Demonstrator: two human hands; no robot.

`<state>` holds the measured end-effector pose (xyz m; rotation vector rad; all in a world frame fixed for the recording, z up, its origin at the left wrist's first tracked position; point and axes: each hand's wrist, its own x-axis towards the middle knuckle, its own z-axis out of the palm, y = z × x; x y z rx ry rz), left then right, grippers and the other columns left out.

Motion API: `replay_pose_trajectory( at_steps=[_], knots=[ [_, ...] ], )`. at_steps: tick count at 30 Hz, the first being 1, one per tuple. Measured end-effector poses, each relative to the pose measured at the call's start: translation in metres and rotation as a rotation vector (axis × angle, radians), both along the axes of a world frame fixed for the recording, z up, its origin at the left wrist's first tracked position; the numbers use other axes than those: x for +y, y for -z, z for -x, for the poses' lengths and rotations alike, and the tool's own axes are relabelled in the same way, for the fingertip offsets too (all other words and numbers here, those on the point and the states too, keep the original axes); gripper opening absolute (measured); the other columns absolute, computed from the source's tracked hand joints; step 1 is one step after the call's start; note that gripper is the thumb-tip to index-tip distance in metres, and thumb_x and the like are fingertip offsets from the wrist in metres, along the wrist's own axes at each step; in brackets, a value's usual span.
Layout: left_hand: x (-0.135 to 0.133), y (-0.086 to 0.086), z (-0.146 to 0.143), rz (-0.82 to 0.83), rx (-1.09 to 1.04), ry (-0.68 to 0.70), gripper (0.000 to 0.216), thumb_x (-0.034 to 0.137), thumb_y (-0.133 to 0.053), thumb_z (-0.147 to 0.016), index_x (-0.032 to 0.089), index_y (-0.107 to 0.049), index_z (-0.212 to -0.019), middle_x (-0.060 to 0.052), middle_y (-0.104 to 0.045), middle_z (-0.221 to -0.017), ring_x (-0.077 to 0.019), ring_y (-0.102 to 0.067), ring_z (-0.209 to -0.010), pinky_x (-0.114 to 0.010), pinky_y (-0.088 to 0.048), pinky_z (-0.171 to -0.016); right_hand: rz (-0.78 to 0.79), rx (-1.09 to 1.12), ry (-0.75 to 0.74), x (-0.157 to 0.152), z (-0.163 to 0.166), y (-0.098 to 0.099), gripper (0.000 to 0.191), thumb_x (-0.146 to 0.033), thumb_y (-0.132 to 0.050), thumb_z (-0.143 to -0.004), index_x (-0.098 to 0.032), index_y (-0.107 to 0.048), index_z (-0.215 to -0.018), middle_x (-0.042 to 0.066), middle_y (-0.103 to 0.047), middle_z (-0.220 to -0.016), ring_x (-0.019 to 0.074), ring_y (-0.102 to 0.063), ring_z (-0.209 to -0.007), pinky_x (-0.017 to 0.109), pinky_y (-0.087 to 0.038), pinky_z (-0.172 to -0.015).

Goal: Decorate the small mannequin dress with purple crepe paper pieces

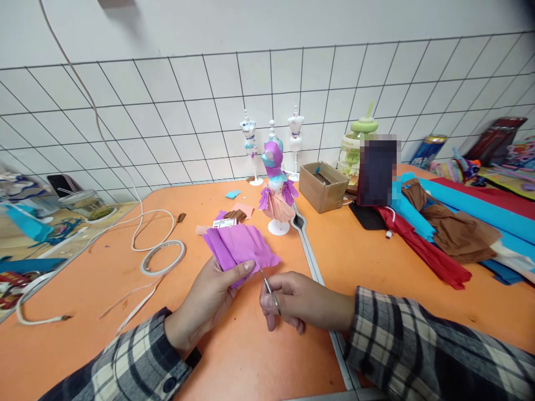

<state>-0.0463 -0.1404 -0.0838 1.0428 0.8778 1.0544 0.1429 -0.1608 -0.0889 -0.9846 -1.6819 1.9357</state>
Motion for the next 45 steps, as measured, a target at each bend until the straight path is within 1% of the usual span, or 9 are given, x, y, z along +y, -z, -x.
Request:
replay_pose_trajectory(
  at_steps=[8,14,21,25,28,34,39,42,45],
  knots=[
    [0.000,-0.004,-0.004,0.028,-0.049,-0.049,0.038,0.022,-0.085,-0.073,0.017,-0.069,-0.108,-0.004,-0.076,-0.099,-0.0179,-0.070,-0.088,-0.027,-0.053,-0.083,-0.056,0.015,0.017,0.003,-0.003,0.010,0.034,-0.050,-0.063,-0.088,-0.018,-0.057,-0.084,0.000,-0.065,-0.069,0.0085,-0.051,-0.054,0.016,-0.040,-0.043],
    [-0.001,-0.003,-0.002,0.043,-0.055,-0.098,0.045,0.020,-0.087,-0.070,0.018,-0.067,-0.111,-0.004,-0.074,-0.105,-0.0163,-0.067,-0.092,-0.027,-0.052,-0.087,-0.059,0.016,-0.007,0.002,-0.004,0.003,0.036,-0.052,-0.065,-0.085,-0.017,-0.058,-0.080,0.000,-0.064,-0.065,0.0091,-0.052,-0.055,0.017,-0.040,-0.045],
    [0.000,-0.003,-0.002,0.042,-0.066,-0.085,0.050,0.022,-0.087,-0.070,0.019,-0.066,-0.116,-0.006,-0.072,-0.118,-0.0190,-0.066,-0.101,-0.027,-0.051,-0.089,-0.048,0.038,0.013,0.001,-0.003,0.000,0.034,-0.049,-0.067,-0.084,-0.016,-0.058,-0.078,-0.001,-0.062,-0.061,0.0084,-0.052,-0.054,0.017,-0.041,-0.047],
    [0.000,-0.002,-0.002,0.041,-0.052,-0.085,0.045,0.022,-0.086,-0.071,0.017,-0.067,-0.111,-0.006,-0.073,-0.111,-0.0183,-0.067,-0.097,-0.028,-0.051,-0.088,-0.042,0.032,0.006,0.001,-0.002,0.002,0.033,-0.046,-0.065,-0.085,-0.016,-0.059,-0.078,-0.001,-0.062,-0.060,0.0078,-0.053,-0.053,0.017,-0.043,-0.049],
    [0.000,-0.002,-0.002,0.045,-0.039,-0.084,0.040,0.023,-0.085,-0.072,0.017,-0.068,-0.108,-0.004,-0.073,-0.103,-0.0180,-0.067,-0.094,-0.029,-0.051,-0.090,-0.041,0.038,-0.001,0.001,-0.002,0.002,0.035,-0.048,-0.068,-0.084,-0.015,-0.059,-0.076,-0.001,-0.063,-0.060,0.0077,-0.053,-0.053,0.017,-0.043,-0.050],
    [-0.002,-0.004,-0.004,0.036,-0.060,-0.073,0.036,0.023,-0.086,-0.070,0.017,-0.069,-0.102,-0.004,-0.073,-0.100,-0.0200,-0.068,-0.094,-0.031,-0.051,-0.090,-0.013,0.038,-0.006,0.000,-0.001,0.000,0.041,-0.055,-0.069,-0.081,-0.015,-0.059,-0.076,-0.001,-0.063,-0.060,0.0081,-0.054,-0.052,0.017,-0.044,-0.049],
    [-0.004,-0.007,-0.005,0.053,-0.026,-0.064,0.045,0.022,-0.087,-0.068,0.018,-0.068,-0.109,-0.008,-0.074,-0.105,-0.0257,-0.068,-0.098,-0.034,-0.053,-0.083,0.050,0.046,-0.023,-0.002,-0.003,-0.004,0.055,-0.071,-0.060,-0.078,-0.017,-0.055,-0.079,0.001,-0.066,-0.070,0.0043,-0.039,-0.041,0.018,-0.039,-0.040],
    [-0.005,-0.007,-0.006,0.039,-0.013,-0.050,0.046,0.023,-0.086,-0.068,0.018,-0.068,-0.110,-0.008,-0.074,-0.104,-0.0272,-0.068,-0.099,-0.034,-0.053,-0.081,0.034,0.049,-0.029,-0.002,-0.003,-0.005,0.054,-0.071,-0.058,-0.080,-0.016,-0.056,-0.081,0.001,-0.066,-0.072,0.0040,-0.037,-0.041,0.017,-0.038,-0.038],
    [-0.005,-0.006,-0.005,0.022,-0.014,-0.067,0.045,0.023,-0.087,-0.068,0.020,-0.068,-0.109,-0.006,-0.075,-0.104,-0.0242,-0.068,-0.096,-0.031,-0.052,-0.081,0.014,0.028,-0.016,-0.001,-0.002,-0.004,0.051,-0.068,-0.058,-0.082,-0.016,-0.056,-0.082,0.001,-0.066,-0.071,0.0044,-0.040,-0.042,0.017,-0.038,-0.039]
  ],
)
